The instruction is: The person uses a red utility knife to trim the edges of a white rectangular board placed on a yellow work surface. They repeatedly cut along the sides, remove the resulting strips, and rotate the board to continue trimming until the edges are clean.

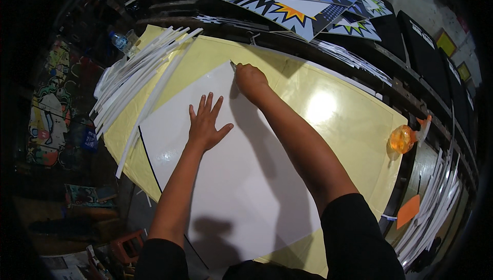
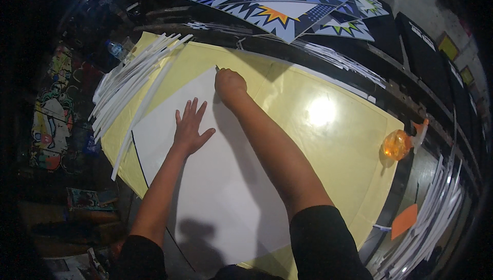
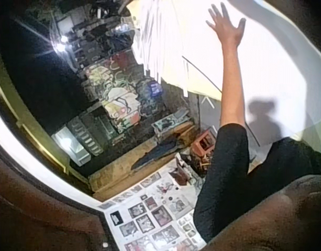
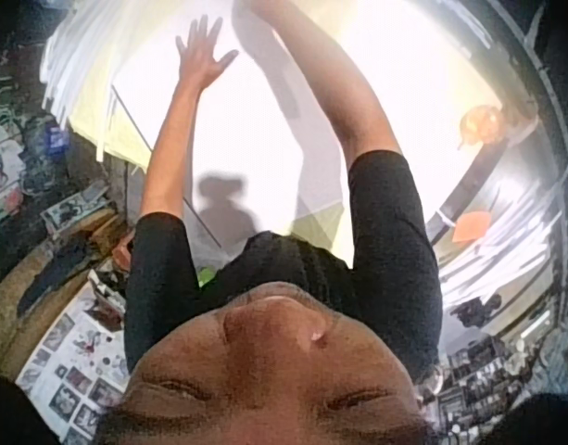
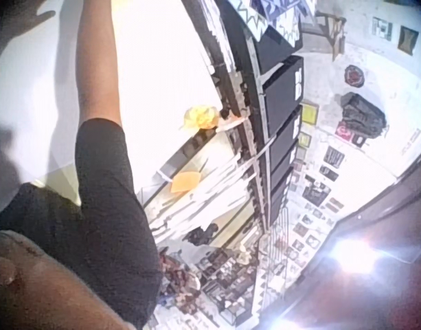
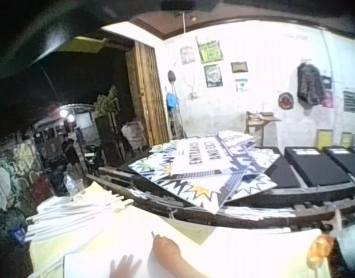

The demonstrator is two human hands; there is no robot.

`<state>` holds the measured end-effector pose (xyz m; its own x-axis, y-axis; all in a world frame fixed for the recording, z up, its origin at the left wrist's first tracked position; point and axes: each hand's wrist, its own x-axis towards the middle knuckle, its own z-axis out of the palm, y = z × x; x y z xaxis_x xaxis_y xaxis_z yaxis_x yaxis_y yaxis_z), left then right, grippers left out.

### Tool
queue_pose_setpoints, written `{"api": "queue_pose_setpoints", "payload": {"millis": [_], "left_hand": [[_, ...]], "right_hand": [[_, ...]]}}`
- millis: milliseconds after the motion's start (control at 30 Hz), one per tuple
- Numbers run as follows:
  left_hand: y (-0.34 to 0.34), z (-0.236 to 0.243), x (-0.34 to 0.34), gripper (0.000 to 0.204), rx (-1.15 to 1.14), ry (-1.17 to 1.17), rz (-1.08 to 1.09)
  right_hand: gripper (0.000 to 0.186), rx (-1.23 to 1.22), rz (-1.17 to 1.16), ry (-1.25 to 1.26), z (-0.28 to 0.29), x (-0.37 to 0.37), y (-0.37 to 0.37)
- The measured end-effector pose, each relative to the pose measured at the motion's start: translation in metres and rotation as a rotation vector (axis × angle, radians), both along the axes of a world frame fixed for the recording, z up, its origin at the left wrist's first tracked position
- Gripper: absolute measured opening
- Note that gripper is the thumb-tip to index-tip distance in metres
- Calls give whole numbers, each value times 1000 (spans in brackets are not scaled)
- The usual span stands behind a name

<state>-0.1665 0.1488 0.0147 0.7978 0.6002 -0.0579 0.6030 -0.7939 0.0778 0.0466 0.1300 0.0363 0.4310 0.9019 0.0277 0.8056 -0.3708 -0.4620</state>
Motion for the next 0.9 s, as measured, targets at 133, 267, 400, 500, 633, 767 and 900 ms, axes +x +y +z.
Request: {"api": "queue_pose_setpoints", "payload": {"millis": [133, 267, 400, 500, 633, 767, 900], "left_hand": [[-1, 1, 1, 88, -5, 30, 15], [-3, 3, 2, 87, -23, -10, 16], [-3, 0, 1, 87, -11, -41, 5], [-2, -1, 1, 86, 9, -43, 7], [1, -8, -1, 86, 21, -61, -9], [4, -11, -2, 85, 53, -75, -27], [2, -9, 0, 84, 42, -29, -28]], "right_hand": [[20, -30, 21, -19, 5, -3, -16], [19, -18, 41, -82, 3, -7, -45], [17, -12, 57, -90, 5, -13, -77], [17, -25, 70, -96, 7, -17, -104], [22, -15, 48, -24, 3, -25, -139], [35, -40, 67, -2, 11, -32, -187], [46, -47, 59, 13, 16, -43, -235]]}}
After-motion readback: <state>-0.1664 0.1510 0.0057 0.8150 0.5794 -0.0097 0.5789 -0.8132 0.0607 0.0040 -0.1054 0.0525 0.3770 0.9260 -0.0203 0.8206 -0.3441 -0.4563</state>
